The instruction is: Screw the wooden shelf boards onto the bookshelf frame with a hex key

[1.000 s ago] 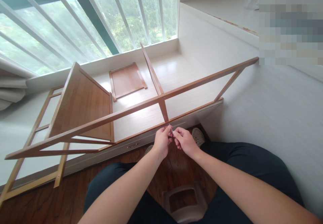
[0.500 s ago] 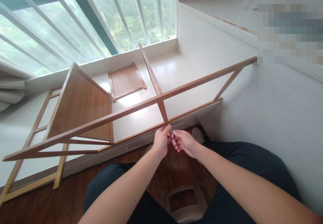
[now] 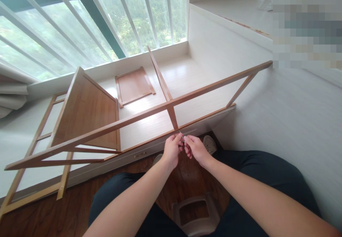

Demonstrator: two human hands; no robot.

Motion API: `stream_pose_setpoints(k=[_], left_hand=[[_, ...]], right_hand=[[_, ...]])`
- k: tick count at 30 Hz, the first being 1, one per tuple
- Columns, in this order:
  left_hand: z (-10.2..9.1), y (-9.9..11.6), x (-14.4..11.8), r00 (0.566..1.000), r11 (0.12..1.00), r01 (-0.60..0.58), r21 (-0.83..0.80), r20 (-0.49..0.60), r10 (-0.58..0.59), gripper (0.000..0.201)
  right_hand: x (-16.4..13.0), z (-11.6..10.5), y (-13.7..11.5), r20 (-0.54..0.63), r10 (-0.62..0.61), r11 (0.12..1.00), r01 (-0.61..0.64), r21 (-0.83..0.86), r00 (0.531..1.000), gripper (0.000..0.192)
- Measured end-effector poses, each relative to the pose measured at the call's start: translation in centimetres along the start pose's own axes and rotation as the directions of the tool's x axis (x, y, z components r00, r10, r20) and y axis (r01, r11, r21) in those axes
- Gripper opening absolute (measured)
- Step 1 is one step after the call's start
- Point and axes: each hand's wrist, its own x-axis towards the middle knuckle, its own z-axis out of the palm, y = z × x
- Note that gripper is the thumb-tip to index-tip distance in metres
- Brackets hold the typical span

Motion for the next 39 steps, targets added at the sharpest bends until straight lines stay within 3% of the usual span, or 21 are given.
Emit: stream_pose_setpoints(k=[5,9,18,28,39], left_hand=[[0.0,0.1,0.0,0.999,1.0,-0.011,-0.018,-0.048,0.01,0.042],[0.1,0.2,-0.1,0.998,1.0,-0.01,-0.027,-0.064,0.008,0.044],[0.4,0.4,-0.4,0.996,0.998,-0.015,-0.053,-0.093,0.01,0.042],[0.3,0.4,-0.3,0.996,0.999,-0.016,-0.048,-0.092,0.012,0.043],[0.2,0.1,-0.1,0.998,0.999,-0.028,-0.039,-0.056,0.026,0.043]], right_hand=[[-0.6,0.0,-0.4,-0.032,-0.104,0.987,0.099,-0.125,0.994,0.034],[-1.1,0.0,-0.9,-0.031,-0.247,0.921,0.225,-0.317,0.968,0.031],[-1.5,0.0,-1.4,-0.021,-0.303,0.836,0.255,-0.487,0.953,0.027],[-1.5,0.0,-1.3,-0.016,-0.312,0.844,0.269,-0.465,0.95,0.028],[-0.9,0.2,-0.2,-0.004,-0.222,0.957,0.217,-0.19,0.975,0.032]])
